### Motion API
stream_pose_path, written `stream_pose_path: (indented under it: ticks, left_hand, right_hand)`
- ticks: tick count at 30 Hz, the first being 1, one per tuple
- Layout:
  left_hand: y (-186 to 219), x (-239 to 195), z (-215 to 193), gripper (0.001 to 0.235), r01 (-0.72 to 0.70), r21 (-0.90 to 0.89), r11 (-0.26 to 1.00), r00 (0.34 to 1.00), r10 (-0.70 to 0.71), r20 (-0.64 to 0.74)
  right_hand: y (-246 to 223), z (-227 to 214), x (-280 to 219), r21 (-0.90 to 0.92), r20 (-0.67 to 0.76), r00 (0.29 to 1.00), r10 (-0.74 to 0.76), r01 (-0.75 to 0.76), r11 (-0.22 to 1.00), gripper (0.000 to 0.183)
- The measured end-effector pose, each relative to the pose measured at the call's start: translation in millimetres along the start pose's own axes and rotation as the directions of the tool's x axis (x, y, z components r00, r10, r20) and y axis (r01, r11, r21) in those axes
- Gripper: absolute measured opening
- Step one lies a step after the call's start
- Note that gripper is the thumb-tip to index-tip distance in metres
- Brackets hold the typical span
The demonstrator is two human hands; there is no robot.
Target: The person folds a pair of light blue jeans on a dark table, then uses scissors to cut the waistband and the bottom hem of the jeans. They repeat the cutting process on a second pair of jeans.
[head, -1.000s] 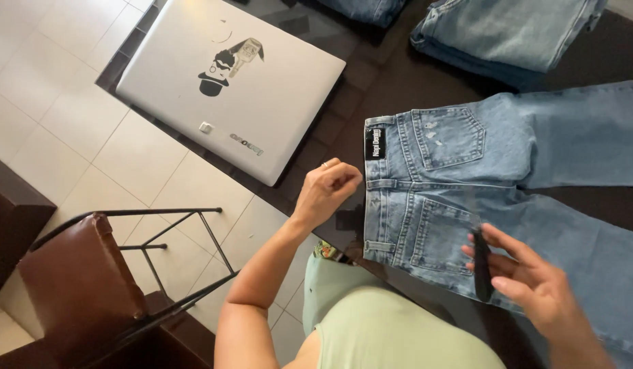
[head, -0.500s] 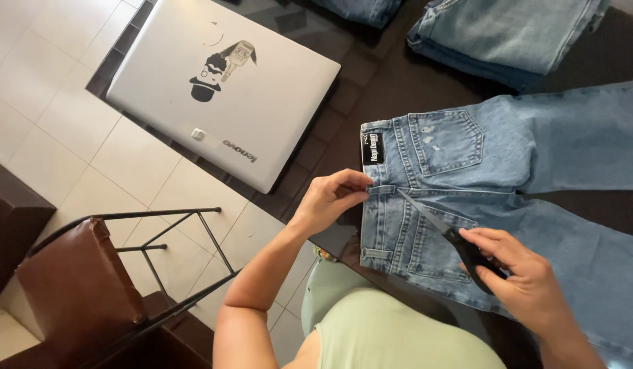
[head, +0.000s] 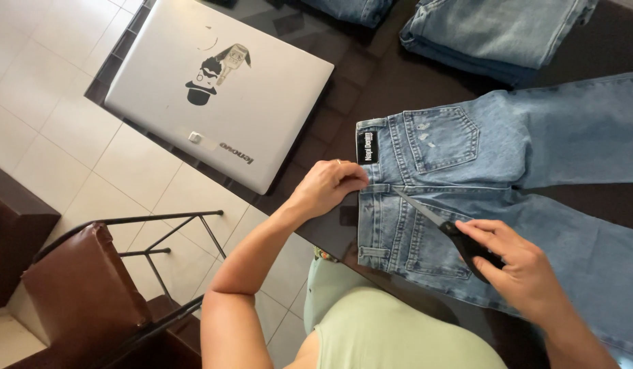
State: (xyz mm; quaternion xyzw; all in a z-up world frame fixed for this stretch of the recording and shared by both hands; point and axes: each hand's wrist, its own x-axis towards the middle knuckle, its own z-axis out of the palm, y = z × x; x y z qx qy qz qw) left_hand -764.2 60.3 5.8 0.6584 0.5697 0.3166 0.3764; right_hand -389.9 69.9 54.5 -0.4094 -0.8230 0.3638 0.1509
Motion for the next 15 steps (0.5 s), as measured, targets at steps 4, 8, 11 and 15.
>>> stream_pose_path:
  ticks: [4, 8, 11, 15]
  left_hand:
    - [20.4, 2.4, -7.6, 0.020, -0.037, 0.274, 0.961, 0.999, 0.026, 0.043]
    - [25.6, 5.5, -8.3, 0.019, -0.030, 0.356, 0.934, 0.999, 0.017, 0.042]
    - [24.0, 5.7, -7.9, 0.015, -0.124, 0.364, 0.923, 0.992, 0.119, 0.038]
    - [31.0, 3.3, -11.5, 0.014, 0.002, 0.275, 0.961, 1.000, -0.009, 0.024]
  right_hand:
    - [8.3, -0.7, 8.0, -0.033, 0.063, 0.997, 0.033, -0.031, 0.999, 0.064]
    - [8.2, -0.3, 21.7, -0.052, 0.092, 0.995, 0.041, -0.037, 0.998, 0.061]
    - [0.1, -0.6, 31.1, -0.070, 0.099, 0.995, 0.006, 0.001, 0.998, 0.056]
    - [-10.3, -1.2, 45.6, -0.083, 0.171, 0.983, 0.074, -0.060, 0.995, 0.058]
